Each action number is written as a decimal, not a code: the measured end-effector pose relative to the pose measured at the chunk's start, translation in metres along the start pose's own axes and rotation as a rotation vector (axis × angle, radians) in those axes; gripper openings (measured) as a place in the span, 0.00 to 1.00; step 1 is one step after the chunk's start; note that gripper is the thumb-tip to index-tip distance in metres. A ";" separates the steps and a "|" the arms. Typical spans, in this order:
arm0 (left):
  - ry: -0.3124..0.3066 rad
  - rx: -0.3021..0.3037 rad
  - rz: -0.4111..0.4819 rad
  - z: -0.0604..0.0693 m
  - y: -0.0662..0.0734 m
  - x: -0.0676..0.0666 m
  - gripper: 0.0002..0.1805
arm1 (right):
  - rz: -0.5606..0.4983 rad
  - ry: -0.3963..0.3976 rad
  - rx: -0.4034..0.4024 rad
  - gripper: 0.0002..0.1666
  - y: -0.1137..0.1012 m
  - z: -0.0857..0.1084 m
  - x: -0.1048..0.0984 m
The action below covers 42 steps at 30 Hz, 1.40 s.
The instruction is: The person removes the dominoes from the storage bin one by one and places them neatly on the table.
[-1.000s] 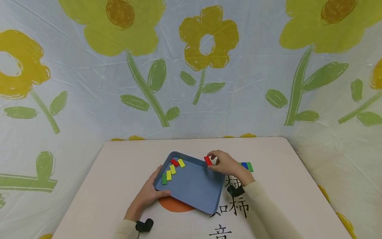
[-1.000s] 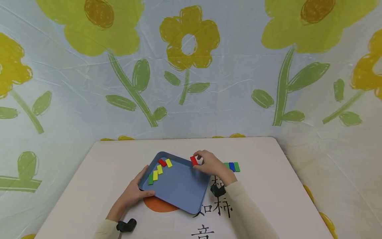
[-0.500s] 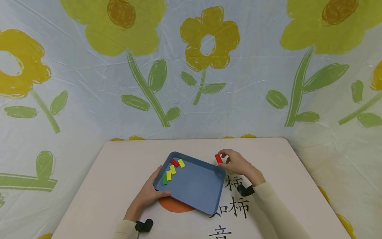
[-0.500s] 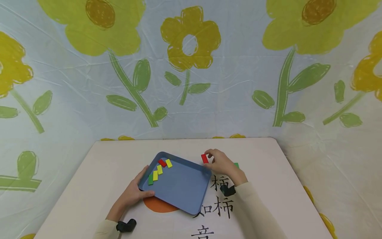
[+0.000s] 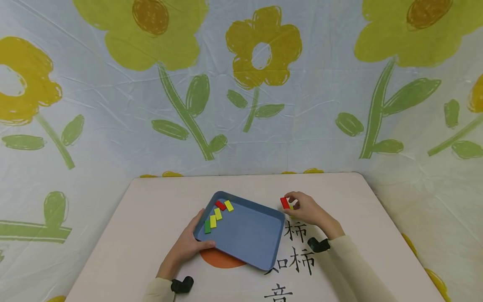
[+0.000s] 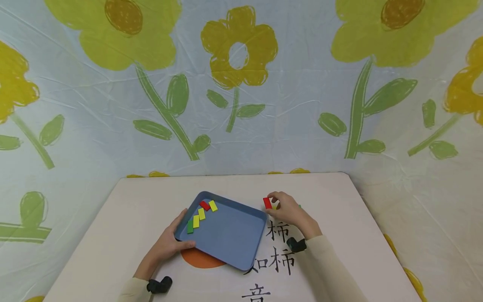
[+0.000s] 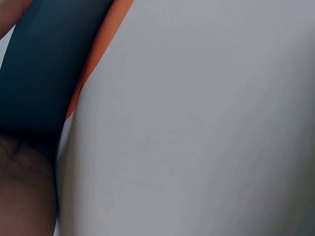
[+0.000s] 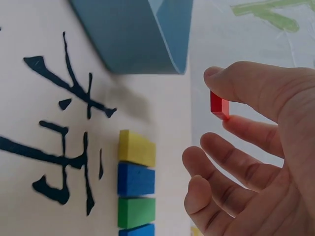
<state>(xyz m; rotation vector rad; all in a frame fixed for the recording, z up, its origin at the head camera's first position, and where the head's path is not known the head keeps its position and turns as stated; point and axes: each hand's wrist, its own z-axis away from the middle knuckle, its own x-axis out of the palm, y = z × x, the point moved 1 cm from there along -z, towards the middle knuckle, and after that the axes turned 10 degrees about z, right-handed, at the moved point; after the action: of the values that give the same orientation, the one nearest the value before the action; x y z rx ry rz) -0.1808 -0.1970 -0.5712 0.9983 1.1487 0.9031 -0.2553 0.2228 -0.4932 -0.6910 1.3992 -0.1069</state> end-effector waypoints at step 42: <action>-0.002 -0.001 -0.010 0.000 0.001 -0.001 0.64 | 0.071 0.043 0.192 0.30 0.091 0.045 -0.027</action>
<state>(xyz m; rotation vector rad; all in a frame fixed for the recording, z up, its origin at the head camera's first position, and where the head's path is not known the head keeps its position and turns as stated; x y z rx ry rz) -0.1807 -0.1977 -0.5703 0.9919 1.1504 0.8941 -0.2490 0.3253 -0.5149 -0.4813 1.4318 -0.1984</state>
